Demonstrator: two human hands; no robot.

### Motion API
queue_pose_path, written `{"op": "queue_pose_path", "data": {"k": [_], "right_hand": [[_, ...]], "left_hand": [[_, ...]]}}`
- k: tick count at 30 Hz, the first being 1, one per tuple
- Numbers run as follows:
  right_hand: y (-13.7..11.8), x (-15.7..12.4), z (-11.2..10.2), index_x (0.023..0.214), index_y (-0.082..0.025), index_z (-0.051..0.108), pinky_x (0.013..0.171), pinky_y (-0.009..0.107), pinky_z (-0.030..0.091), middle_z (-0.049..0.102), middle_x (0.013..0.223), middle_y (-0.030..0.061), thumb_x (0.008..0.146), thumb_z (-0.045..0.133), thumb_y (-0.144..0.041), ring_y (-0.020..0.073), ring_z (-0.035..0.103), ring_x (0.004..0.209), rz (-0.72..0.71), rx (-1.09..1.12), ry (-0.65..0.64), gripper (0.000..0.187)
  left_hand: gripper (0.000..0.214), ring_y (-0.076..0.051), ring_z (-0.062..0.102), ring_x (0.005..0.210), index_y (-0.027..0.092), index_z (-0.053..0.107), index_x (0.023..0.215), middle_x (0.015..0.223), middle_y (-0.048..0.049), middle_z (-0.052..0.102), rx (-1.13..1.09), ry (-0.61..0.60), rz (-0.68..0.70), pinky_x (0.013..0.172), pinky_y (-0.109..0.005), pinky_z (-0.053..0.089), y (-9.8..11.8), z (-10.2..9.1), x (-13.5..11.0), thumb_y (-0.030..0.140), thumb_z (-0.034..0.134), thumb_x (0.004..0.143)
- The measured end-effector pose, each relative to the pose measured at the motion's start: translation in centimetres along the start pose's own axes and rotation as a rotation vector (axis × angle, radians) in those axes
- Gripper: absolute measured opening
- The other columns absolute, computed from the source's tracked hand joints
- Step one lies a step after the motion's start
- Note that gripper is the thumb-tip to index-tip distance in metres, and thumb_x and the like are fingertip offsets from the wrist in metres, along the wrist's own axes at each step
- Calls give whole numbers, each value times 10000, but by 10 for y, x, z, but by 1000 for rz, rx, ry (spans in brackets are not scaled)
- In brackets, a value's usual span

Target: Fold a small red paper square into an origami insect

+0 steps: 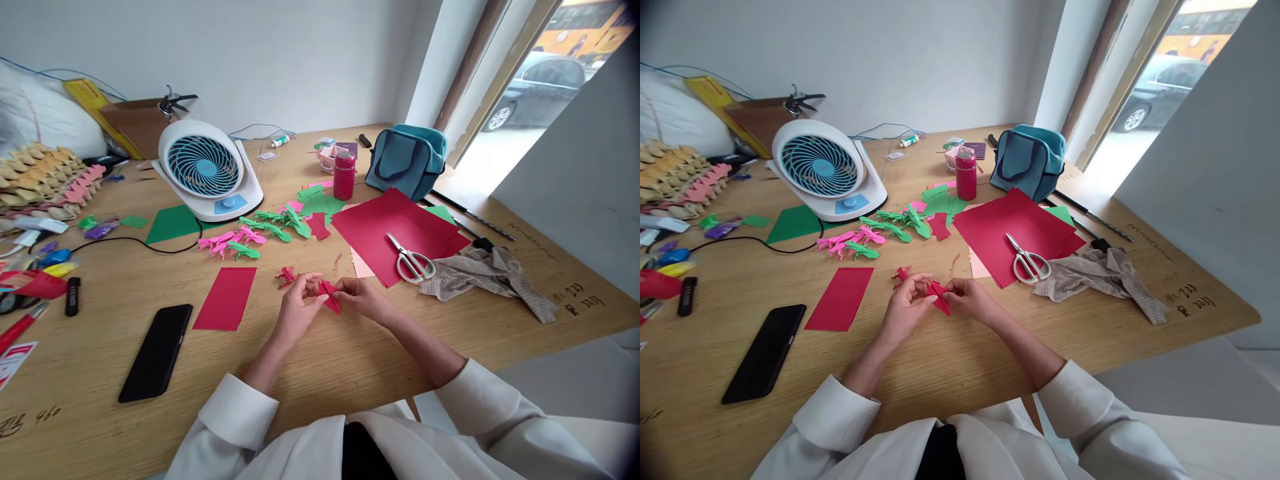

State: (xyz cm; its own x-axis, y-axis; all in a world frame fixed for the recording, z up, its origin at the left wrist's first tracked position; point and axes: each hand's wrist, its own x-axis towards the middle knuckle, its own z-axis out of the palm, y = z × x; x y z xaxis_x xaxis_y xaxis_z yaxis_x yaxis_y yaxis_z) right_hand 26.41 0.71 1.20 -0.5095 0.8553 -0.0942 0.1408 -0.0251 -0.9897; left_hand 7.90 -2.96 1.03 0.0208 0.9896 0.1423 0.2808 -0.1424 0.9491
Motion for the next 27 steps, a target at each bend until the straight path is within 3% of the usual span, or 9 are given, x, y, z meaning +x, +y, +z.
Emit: {"op": "queue_pose_path", "data": {"k": [5,10,15,20,25,27], "right_hand": [[-1,11,6,750,-145,609,516,217,259,482,589,-61,760,722,-469,72,372,547,11,60,-80,344],[8,16,12,833,-152,613,547,226,368,601,669,-26,721,782,-491,89,491,571,76,186,-143,395],[7,15,9,856,-155,629,649,240,432,633,761,-6,743,777,-500,107,552,687,48,218,-136,393],[5,13,9,799,-151,624,537,219,342,532,633,-42,769,764,-490,80,442,573,72,88,-155,368],[5,11,13,777,-180,557,488,217,373,545,620,-45,780,735,-538,77,464,516,88,186,-70,400],[5,10,14,793,-191,539,479,220,408,570,617,-46,746,758,-552,82,495,498,115,247,-40,425]], "left_hand": [[387,-150,672,826,162,619,1039,979,-57,680,-189,42,-147,806,-301,552,-9,-7,6,290,751,699],[116,-130,618,720,152,655,774,772,-17,672,-47,-46,-123,704,-249,503,-9,-13,4,260,688,751],[84,-102,574,640,168,631,757,722,16,644,86,-125,-142,600,-207,450,-4,-12,-3,230,687,754],[146,-104,611,668,188,562,823,763,24,645,28,-170,-149,612,-201,469,-2,-9,-8,220,692,765],[208,-129,645,782,200,573,969,900,-10,682,-16,-116,-139,710,-232,501,-2,-3,-11,254,682,800],[173,-125,623,755,199,590,932,867,-1,677,67,-71,-118,697,-229,482,-1,-1,-12,273,684,807]]}}
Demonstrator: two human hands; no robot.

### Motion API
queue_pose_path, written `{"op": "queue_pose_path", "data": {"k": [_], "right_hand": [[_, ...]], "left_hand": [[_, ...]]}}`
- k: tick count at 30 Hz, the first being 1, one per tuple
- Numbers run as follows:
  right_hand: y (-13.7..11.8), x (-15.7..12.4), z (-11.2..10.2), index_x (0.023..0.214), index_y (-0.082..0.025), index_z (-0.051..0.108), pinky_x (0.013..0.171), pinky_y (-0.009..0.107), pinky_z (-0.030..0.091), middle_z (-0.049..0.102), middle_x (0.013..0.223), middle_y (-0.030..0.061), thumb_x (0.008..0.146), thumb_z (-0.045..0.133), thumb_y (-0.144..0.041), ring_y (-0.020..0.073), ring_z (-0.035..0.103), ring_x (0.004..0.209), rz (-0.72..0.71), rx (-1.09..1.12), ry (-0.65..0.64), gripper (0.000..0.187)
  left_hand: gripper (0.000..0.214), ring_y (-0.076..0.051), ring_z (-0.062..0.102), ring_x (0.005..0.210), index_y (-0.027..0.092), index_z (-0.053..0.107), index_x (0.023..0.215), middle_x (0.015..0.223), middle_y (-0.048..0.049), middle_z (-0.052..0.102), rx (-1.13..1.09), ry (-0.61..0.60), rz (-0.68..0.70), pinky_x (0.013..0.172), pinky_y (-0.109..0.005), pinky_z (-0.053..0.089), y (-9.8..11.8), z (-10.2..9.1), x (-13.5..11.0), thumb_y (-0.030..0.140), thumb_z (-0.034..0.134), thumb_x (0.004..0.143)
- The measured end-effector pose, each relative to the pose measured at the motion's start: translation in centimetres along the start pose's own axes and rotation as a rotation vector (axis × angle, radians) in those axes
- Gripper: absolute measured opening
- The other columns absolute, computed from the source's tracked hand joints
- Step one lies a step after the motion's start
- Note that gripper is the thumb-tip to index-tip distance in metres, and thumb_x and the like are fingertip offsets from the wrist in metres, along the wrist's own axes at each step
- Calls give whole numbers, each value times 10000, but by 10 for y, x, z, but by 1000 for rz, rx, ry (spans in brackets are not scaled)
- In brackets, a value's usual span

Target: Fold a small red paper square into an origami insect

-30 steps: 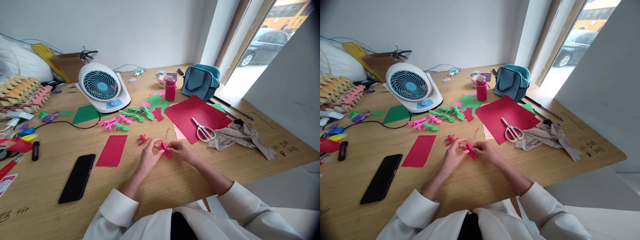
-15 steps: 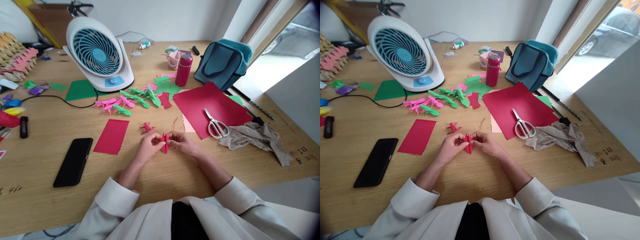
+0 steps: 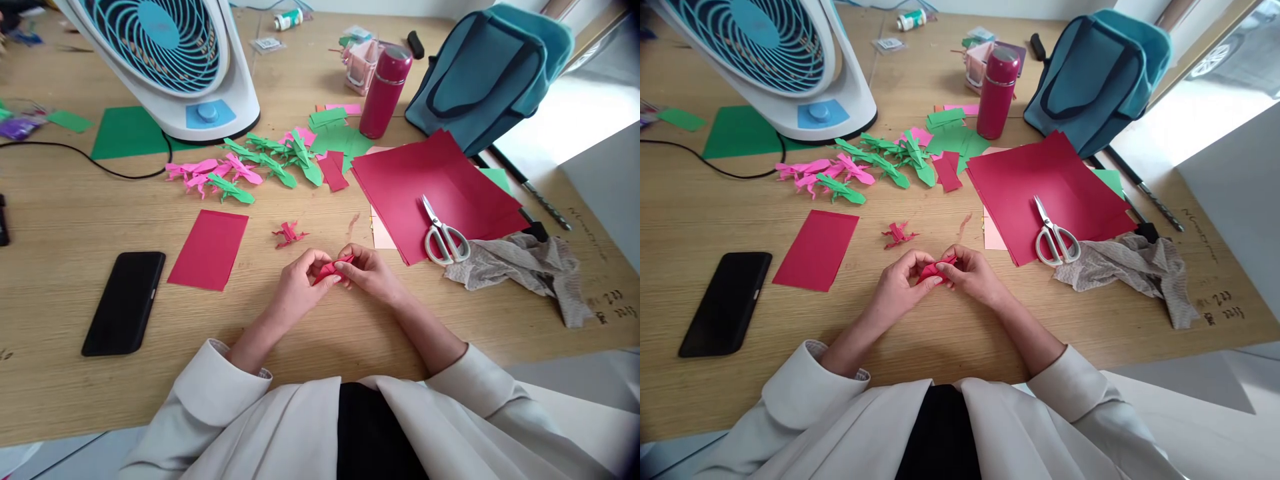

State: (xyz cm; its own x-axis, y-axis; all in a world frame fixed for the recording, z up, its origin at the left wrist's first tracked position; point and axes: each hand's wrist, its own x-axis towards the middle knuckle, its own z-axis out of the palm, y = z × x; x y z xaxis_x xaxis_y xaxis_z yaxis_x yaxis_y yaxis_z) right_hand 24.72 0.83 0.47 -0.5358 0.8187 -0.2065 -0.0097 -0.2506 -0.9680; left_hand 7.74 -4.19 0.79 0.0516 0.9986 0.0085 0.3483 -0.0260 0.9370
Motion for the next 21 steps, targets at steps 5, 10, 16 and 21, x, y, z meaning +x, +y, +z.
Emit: {"op": "queue_pose_path", "data": {"k": [5,10,16,21], "right_hand": [[2,-2,2,786,-190,545,514,227,457,592,617,-36,722,787,-533,88,536,514,-23,2,27,424],[3,-5,2,813,-185,573,525,227,451,598,624,-34,737,775,-538,91,542,526,-33,-17,20,413],[9,-5,1,807,-190,563,542,234,463,606,638,-29,754,770,-525,101,567,546,-54,-29,-1,397],[11,-5,0,808,-182,582,538,233,452,613,646,-21,767,767,-511,102,563,551,-53,-48,-43,379]], "left_hand": [[146,-99,530,631,186,592,753,690,36,609,119,53,26,609,-212,408,-1,1,-3,281,645,849],[179,-108,539,637,176,599,724,676,26,607,73,8,30,613,-219,408,-2,-3,-1,288,628,861],[202,-105,500,629,176,578,724,666,27,569,111,4,84,611,-221,380,2,-7,0,267,553,902],[222,-106,482,634,178,540,695,664,27,528,128,12,141,625,-229,367,5,-7,0,223,514,911]]}}
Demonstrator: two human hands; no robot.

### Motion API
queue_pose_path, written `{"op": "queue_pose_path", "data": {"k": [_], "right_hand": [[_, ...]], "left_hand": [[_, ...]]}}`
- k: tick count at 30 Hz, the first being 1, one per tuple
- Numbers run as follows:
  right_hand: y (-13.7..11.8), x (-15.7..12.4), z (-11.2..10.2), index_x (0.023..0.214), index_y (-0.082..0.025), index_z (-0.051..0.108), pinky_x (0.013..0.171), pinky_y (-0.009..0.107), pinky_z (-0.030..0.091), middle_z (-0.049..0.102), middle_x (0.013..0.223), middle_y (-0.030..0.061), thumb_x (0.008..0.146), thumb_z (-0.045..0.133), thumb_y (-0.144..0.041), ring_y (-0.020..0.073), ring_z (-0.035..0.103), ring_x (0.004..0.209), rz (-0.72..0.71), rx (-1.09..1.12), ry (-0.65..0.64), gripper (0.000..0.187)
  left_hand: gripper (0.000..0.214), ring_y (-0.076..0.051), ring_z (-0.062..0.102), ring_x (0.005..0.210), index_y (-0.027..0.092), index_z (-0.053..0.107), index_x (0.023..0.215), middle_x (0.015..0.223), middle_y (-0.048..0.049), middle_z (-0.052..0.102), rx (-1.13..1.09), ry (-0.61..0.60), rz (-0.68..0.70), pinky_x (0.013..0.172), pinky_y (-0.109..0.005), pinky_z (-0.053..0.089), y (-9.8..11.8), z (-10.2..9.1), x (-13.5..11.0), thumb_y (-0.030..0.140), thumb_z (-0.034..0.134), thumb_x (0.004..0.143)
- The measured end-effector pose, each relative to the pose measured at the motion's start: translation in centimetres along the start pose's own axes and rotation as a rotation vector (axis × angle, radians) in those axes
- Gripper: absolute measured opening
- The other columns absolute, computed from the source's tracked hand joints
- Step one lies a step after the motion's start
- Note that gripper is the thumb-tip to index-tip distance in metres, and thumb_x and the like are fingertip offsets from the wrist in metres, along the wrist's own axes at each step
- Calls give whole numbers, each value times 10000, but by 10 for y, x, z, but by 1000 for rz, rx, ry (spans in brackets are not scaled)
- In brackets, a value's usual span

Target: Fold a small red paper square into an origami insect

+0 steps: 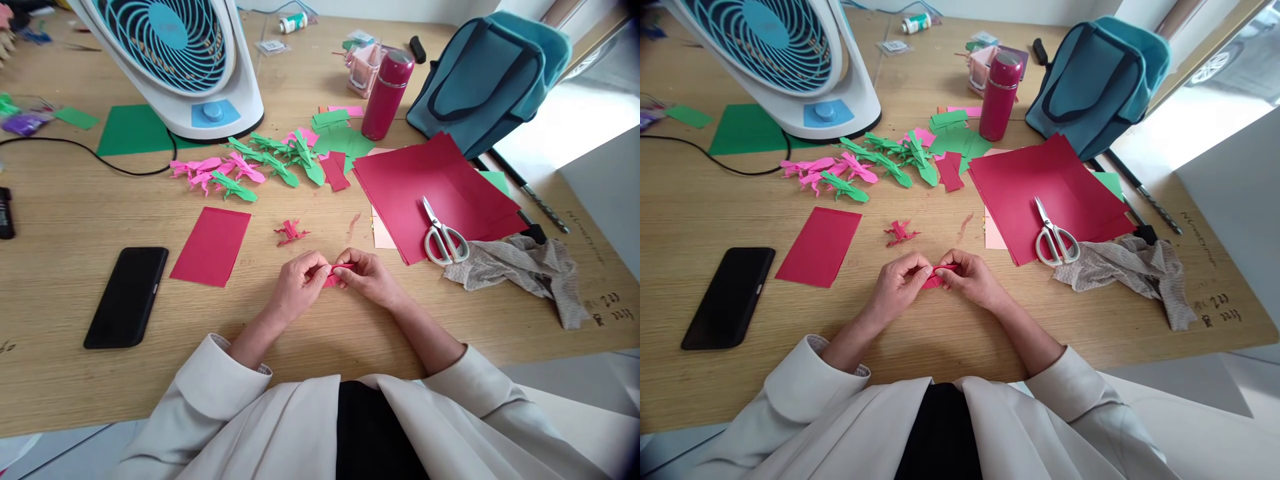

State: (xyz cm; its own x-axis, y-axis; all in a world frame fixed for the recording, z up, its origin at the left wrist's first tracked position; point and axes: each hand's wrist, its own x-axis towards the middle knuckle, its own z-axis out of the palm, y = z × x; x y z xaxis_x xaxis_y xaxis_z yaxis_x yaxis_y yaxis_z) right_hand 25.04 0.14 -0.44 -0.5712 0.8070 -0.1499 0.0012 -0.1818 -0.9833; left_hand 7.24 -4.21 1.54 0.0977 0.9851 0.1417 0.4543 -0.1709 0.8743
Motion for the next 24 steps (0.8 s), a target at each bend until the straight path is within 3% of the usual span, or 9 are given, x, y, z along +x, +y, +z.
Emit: {"op": "queue_pose_path", "data": {"k": [8,19,24], "right_hand": [[-6,0,4,773,-183,564,539,230,441,588,614,-30,747,761,-559,93,539,536,22,16,64,425],[-9,-2,7,781,-178,571,543,232,417,562,590,-43,766,713,-605,89,512,523,38,-13,32,450],[-8,-3,7,763,-180,559,529,229,385,546,586,-43,787,692,-601,87,481,516,9,-37,78,443]], "left_hand": [[170,-105,512,660,175,602,786,718,27,591,8,-9,-68,637,-215,384,0,2,-1,308,597,891],[227,-82,441,602,160,595,704,634,56,529,-4,-85,-148,588,-199,343,0,-5,0,326,635,855],[236,-86,440,612,156,617,724,639,53,527,-45,-101,-192,585,-196,344,3,-6,2,359,645,841]]}}
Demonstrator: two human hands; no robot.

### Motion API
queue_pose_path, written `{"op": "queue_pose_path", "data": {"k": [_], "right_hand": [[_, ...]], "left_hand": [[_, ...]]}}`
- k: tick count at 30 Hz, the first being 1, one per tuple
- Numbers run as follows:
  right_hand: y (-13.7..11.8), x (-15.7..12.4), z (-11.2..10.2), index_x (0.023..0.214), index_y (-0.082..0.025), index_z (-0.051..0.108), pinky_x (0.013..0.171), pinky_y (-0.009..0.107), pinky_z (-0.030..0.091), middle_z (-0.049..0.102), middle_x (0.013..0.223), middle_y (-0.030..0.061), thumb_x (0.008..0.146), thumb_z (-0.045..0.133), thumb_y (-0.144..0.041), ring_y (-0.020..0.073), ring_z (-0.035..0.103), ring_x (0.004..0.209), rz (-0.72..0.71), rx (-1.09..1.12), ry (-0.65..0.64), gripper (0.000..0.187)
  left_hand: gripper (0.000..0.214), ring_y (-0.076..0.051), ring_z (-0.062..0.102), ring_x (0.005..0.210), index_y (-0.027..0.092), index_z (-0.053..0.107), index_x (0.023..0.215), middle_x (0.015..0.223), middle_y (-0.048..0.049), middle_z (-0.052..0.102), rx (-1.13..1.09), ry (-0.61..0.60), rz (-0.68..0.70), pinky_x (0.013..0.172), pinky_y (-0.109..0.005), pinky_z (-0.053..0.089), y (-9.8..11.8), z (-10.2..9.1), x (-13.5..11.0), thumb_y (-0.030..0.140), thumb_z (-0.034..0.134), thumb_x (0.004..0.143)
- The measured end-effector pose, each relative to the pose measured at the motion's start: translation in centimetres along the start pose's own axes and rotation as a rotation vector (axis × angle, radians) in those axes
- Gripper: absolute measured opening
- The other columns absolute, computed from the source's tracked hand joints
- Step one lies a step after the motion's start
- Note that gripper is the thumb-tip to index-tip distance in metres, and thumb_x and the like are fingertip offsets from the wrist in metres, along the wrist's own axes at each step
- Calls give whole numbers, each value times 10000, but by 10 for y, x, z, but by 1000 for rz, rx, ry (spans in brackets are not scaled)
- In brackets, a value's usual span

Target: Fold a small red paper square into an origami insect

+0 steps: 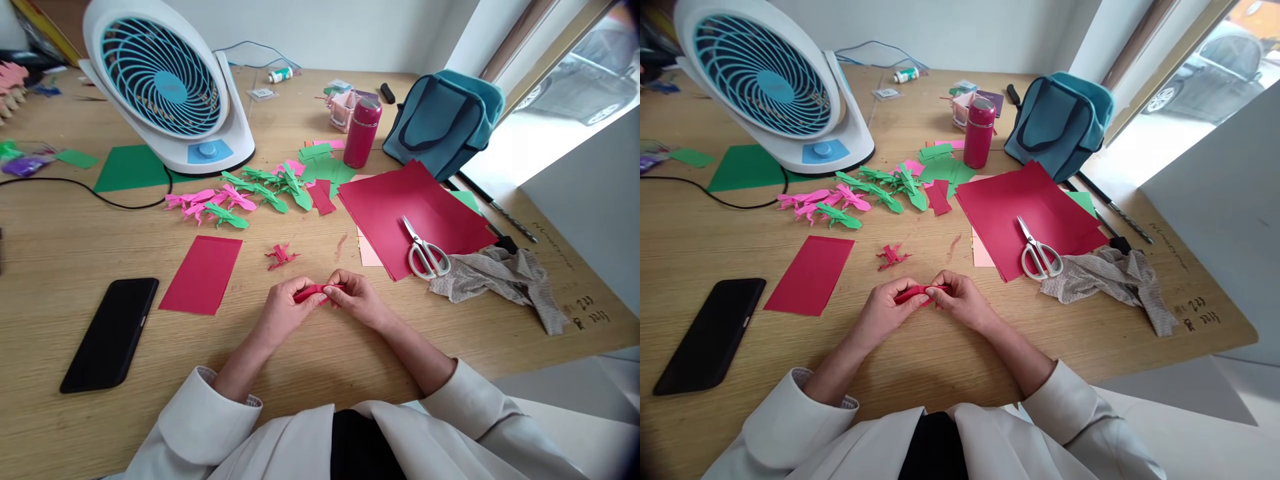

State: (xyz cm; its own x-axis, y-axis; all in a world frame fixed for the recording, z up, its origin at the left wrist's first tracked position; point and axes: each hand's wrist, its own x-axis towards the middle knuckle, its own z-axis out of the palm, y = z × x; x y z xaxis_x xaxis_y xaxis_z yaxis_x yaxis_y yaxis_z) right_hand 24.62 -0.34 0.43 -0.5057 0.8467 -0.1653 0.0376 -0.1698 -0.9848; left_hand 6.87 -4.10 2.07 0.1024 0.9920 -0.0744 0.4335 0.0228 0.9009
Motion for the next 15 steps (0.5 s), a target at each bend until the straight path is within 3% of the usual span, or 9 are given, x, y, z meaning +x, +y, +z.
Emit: {"op": "queue_pose_path", "data": {"k": [9,15], "right_hand": [[-2,-3,-2,780,-178,560,555,239,367,552,629,-25,837,643,-590,105,472,571,-39,-97,-33,424],[-5,-5,-5,715,-177,539,576,251,341,523,654,-11,888,587,-567,114,446,608,-166,-262,-1,429]], "left_hand": [[233,-89,450,608,158,614,713,633,49,524,-22,5,25,572,-195,347,1,-2,-1,344,630,853],[248,-104,495,639,156,635,709,655,30,572,42,76,84,618,-213,369,1,1,-2,368,653,838]]}}
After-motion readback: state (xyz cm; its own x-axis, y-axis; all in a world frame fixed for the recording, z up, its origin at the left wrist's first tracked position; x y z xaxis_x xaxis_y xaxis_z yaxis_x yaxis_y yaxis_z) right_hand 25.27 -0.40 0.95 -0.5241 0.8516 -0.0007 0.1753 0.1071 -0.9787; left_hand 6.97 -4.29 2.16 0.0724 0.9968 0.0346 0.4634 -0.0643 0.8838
